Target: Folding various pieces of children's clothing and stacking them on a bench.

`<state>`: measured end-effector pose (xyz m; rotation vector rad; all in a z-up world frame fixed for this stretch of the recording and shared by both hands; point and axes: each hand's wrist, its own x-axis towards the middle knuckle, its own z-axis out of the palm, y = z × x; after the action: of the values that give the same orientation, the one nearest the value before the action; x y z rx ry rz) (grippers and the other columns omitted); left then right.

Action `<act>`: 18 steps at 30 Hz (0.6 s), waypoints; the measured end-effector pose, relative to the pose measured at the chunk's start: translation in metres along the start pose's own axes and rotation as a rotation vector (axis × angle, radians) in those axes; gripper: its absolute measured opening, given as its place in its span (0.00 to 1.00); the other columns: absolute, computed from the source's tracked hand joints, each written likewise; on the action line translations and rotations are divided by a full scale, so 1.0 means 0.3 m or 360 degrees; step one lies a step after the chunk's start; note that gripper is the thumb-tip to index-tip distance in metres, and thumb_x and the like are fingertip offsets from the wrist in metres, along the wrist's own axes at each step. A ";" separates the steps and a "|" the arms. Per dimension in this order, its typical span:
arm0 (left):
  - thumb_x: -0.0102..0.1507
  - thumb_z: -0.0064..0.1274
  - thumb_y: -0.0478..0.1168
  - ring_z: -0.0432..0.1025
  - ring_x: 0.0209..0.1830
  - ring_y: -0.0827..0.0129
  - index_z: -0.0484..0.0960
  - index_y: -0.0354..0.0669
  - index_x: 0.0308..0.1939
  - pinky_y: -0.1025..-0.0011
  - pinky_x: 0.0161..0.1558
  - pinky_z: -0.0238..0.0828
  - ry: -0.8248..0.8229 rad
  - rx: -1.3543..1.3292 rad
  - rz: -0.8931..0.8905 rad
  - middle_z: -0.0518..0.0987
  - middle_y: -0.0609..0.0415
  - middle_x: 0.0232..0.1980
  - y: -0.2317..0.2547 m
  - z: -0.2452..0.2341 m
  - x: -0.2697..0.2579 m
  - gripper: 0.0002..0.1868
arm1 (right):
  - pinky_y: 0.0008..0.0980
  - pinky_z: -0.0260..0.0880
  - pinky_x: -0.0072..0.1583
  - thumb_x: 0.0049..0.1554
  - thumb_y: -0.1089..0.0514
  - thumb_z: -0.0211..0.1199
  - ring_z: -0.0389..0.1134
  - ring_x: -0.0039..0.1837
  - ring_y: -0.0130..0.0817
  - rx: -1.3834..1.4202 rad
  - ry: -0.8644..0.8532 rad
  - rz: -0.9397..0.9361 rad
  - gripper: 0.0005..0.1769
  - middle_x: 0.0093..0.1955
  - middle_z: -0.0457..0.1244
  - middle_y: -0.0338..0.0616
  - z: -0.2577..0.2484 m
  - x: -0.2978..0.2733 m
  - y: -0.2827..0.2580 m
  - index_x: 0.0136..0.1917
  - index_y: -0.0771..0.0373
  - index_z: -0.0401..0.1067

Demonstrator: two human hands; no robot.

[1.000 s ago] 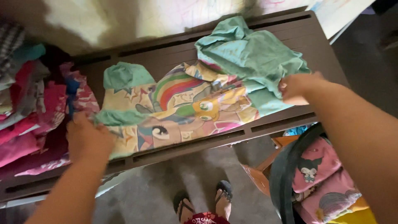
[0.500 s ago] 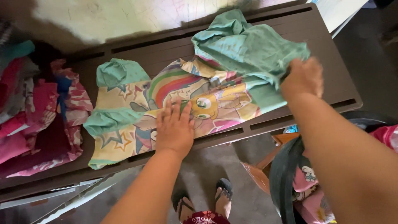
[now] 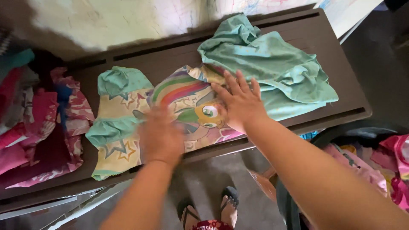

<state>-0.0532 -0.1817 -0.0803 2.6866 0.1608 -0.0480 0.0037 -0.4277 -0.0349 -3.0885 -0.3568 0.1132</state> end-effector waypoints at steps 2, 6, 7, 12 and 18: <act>0.63 0.48 0.50 0.49 0.81 0.51 0.64 0.46 0.74 0.40 0.75 0.41 0.0157 0.0109 -0.0169 0.58 0.44 0.79 -0.060 -0.104 0.019 0.35 | 0.58 0.29 0.76 0.60 0.35 0.49 0.34 0.83 0.48 0.0081 -0.0021 0.0025 0.34 0.85 0.39 0.43 0.026 -0.011 0.004 0.79 0.35 0.54; 0.64 0.47 0.49 0.47 0.77 0.40 0.62 0.35 0.74 0.38 0.66 0.43 0.0390 0.0341 -0.0196 0.56 0.34 0.79 -0.345 -0.108 0.035 0.36 | 0.56 0.28 0.78 0.61 0.32 0.47 0.33 0.85 0.44 0.0169 -0.0047 0.0059 0.36 0.86 0.37 0.41 0.055 -0.020 0.006 0.80 0.33 0.51; 0.64 0.47 0.49 0.47 0.77 0.40 0.62 0.35 0.74 0.38 0.66 0.43 0.0392 0.0337 -0.0210 0.56 0.34 0.79 -0.351 -0.103 0.027 0.36 | 0.56 0.28 0.78 0.61 0.32 0.47 0.33 0.85 0.44 0.0164 -0.0051 0.0047 0.36 0.86 0.37 0.41 0.057 -0.018 0.008 0.80 0.33 0.51; 0.67 0.42 0.50 0.46 0.82 0.46 0.62 0.40 0.77 0.44 0.75 0.44 0.0335 0.0233 -0.0225 0.54 0.41 0.82 -0.334 -0.118 0.011 0.35 | 0.55 0.29 0.78 0.60 0.32 0.46 0.33 0.85 0.44 0.0089 -0.0058 0.0067 0.36 0.86 0.37 0.42 0.051 -0.007 -0.001 0.80 0.32 0.50; 0.67 0.40 0.50 0.44 0.81 0.48 0.61 0.48 0.77 0.42 0.73 0.38 0.0262 0.0326 -0.0289 0.50 0.44 0.82 -0.316 -0.125 0.014 0.34 | 0.53 0.29 0.79 0.61 0.31 0.45 0.33 0.85 0.44 0.0084 0.0042 0.0074 0.36 0.86 0.37 0.43 0.088 -0.016 0.013 0.81 0.32 0.50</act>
<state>-0.0602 -0.0801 -0.0879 2.8707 0.4748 0.1071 -0.0022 -0.4319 -0.0609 -3.0436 -0.2765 0.0816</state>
